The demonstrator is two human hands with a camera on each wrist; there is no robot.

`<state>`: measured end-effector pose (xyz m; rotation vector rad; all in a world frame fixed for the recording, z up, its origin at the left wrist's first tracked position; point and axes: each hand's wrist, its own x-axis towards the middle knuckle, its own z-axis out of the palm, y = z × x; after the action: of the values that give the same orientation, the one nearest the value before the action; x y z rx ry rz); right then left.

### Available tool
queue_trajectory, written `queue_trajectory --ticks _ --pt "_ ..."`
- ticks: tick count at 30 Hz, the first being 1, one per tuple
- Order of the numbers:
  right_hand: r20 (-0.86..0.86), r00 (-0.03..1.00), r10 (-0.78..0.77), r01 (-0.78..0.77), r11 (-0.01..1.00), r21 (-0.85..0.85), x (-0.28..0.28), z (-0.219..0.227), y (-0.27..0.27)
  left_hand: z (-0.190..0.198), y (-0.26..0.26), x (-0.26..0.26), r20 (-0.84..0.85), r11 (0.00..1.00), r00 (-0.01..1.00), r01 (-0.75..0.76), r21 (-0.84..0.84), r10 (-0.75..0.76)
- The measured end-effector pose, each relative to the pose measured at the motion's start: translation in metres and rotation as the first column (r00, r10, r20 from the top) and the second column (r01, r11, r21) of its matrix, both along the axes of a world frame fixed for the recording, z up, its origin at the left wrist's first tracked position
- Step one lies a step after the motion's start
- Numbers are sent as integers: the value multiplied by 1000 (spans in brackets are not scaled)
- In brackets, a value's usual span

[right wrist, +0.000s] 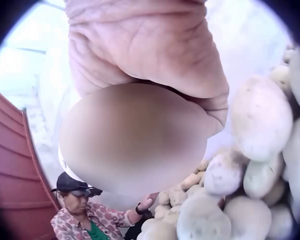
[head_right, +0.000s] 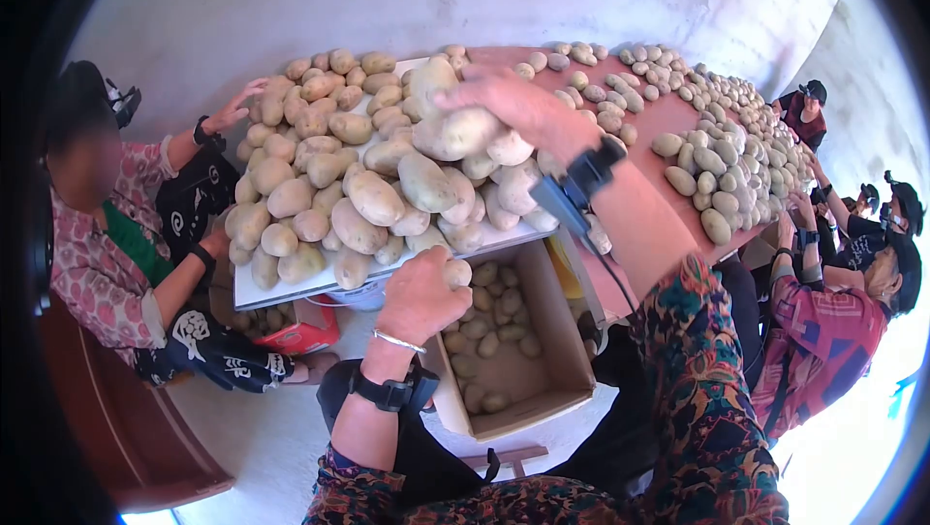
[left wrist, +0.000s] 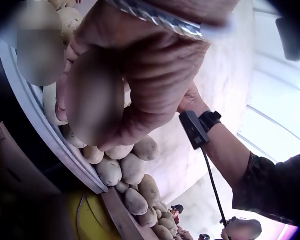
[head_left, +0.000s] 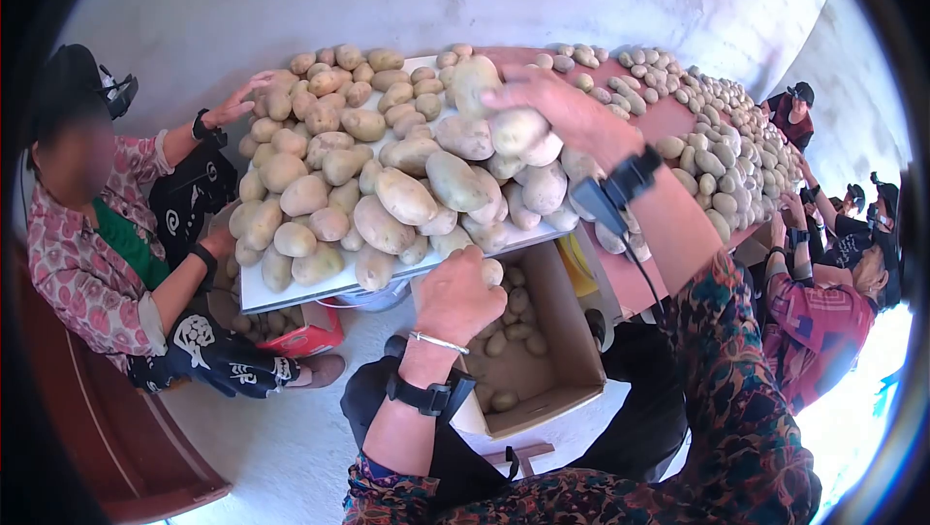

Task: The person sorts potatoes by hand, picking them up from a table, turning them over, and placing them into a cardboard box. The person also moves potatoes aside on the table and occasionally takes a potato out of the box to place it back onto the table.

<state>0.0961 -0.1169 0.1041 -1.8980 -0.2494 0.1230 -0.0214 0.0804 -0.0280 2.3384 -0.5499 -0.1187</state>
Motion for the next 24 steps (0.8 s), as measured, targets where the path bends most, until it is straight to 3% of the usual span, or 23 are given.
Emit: queue_trajectory --ticks 2,4,8,11,15,17,18,19,20,24 --pt "40 999 14 -10 996 -90 32 4 3 2 0 1 -23 1000 1000 5 -9 -5" --pt "-68 996 -59 47 985 -167 56 4 6 6 1 2 -43 1000 999 14 -14 -14" --pt "-51 982 -183 162 946 -281 90 -9 10 13 -1 4 -80 999 996 41 10 -40" --pt "-111 971 -211 161 924 -346 120 -21 4 13 -2 4 -84 999 996 42 -9 -43" --pt "-151 933 -328 232 865 -445 99 9 16 14 -2 7 -70 999 996 44 -31 -46" --pt "8 950 -312 251 747 -616 86 29 17 14 -2 7 -65 998 997 44 -35 -46" --pt "4 950 -312 248 746 -618 86 27 11 13 -2 7 -66 998 997 43 -47 -46" --pt "-135 905 -402 347 885 -310 88 25 6 13 -2 6 -65 997 997 41 -59 -45" --pt "-295 853 -430 456 889 25 92 23 1 14 -2 6 -65 997 997 39 -61 -43" --pt "-300 859 -414 457 885 86 101 10 -1 15 -4 2 -73 986 996 47 -158 -59"
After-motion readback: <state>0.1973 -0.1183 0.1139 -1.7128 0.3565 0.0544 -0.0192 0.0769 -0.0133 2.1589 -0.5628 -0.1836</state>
